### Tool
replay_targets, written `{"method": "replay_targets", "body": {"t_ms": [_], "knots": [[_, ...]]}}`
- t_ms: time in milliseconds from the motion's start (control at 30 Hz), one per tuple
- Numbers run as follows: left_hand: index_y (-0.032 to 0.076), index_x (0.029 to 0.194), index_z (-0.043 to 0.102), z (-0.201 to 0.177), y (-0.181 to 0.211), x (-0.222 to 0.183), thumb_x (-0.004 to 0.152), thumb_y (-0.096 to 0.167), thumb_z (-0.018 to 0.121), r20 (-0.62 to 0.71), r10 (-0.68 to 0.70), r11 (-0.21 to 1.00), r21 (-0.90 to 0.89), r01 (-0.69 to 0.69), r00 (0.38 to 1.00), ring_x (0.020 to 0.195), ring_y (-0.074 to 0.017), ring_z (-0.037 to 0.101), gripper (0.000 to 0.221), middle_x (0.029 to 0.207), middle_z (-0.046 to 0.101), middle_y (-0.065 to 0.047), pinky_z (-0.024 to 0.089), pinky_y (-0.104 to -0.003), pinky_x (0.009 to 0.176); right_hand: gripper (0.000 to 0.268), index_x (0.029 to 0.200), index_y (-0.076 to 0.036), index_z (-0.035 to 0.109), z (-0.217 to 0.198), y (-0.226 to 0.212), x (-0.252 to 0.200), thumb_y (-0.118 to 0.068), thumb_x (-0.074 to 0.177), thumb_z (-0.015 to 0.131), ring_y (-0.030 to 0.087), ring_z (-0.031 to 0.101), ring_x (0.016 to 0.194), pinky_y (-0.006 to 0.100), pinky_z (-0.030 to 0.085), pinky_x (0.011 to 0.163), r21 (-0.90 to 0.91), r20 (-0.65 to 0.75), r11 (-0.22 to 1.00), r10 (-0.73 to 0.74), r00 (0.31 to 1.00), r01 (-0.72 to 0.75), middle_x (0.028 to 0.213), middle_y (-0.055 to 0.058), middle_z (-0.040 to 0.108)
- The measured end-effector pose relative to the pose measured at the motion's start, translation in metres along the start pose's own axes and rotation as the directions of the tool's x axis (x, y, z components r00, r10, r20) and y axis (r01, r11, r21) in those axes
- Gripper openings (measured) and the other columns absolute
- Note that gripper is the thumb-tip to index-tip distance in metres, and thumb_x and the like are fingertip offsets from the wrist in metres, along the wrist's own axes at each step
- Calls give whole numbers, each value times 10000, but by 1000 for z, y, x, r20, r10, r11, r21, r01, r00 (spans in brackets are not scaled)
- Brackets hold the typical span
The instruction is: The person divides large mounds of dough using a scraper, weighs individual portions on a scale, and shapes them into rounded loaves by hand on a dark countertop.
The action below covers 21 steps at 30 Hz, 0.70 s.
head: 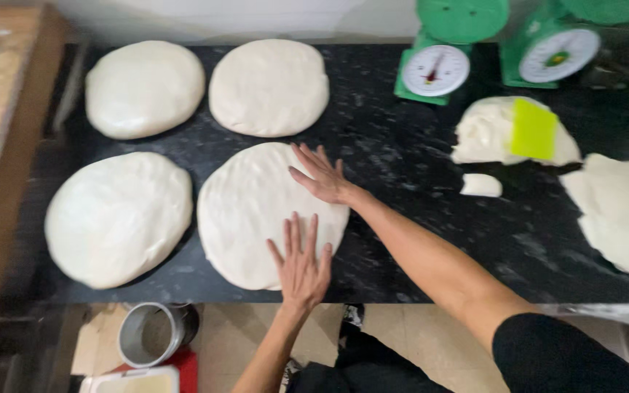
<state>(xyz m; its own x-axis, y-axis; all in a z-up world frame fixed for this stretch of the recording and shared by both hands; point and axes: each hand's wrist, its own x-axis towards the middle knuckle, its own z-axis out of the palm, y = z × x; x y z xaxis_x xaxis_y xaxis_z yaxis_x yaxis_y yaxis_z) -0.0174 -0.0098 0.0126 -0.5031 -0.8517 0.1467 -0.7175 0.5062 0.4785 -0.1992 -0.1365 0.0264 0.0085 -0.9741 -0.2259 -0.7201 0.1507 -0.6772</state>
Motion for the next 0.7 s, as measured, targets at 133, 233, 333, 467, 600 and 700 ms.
{"method": "replay_targets", "body": {"t_ms": [133, 233, 333, 467, 600, 700], "knots": [[200, 1557, 384, -3, 9, 2, 966, 429, 497, -17, 45, 992, 117, -43, 999, 1526, -390, 132, 645, 1640, 251, -149, -8, -768, 1104, 636, 1585, -198, 365, -18, 66, -38, -496, 1034, 472, 403, 191, 1538, 650, 151, 1194, -70, -471, 998, -38, 881, 6, 1656, 135, 306], [160, 1544, 436, -3, 22, 8, 1008, 380, 522, -48, -2, 999, -46, 0, 999, 1564, -379, 150, 586, 1655, 282, -160, 15, -740, 1162, 470, 1411, -94, 579, -53, 135, -98, -350, 1017, 610, 393, 488, 1375, 512, 371, 1165, -116, -809, 985, -19, 587, -128, 1440, 162, 576], [114, 1513, 479, -9, 34, 20, 995, 299, 575, -111, 140, 966, -202, -160, 984, 1562, -390, 181, 559, 1656, 317, -186, 74, -692, 1194, 367, 1294, -67, 645, -90, 180, -166, -264, 984, 635, 334, 643, 1094, 422, 558, 911, 232, -874, 934, 323, 364, -270, 1253, 173, 620], [75, 1479, 522, 16, 82, 35, 1005, 222, 609, -60, 320, 829, -465, -310, 945, 1506, -402, 325, 504, 1587, 430, -212, 261, -543, 1207, 311, 1217, -102, 725, -104, 214, -229, -279, 962, 697, 324, 674, 963, 444, 544, 860, 131, -913, 869, 294, 284, -478, 1052, 137, 719], [30, 1419, 577, 30, 132, 46, 985, 200, 631, 63, 408, 713, -645, -275, 911, 1333, -389, 561, 469, 1436, 589, -228, 465, -421, 1078, 397, 1221, -114, 714, -141, 251, -251, -340, 896, 726, 282, 722, 906, 419, 568, 820, 242, -870, 860, 398, 292, -449, 1008, 104, 751], [57, 1387, 593, 32, 162, 50, 943, 214, 615, 330, 331, 722, -692, -12, 884, 1081, -324, 711, 471, 1357, 649, -178, 557, -402, 859, 510, 1269, -104, 683, -168, 277, -244, -389, 852, 757, 305, 705, 986, 426, 557, 869, 220, -831, 850, 420, 364, -479, 1096, 130, 729]]}}
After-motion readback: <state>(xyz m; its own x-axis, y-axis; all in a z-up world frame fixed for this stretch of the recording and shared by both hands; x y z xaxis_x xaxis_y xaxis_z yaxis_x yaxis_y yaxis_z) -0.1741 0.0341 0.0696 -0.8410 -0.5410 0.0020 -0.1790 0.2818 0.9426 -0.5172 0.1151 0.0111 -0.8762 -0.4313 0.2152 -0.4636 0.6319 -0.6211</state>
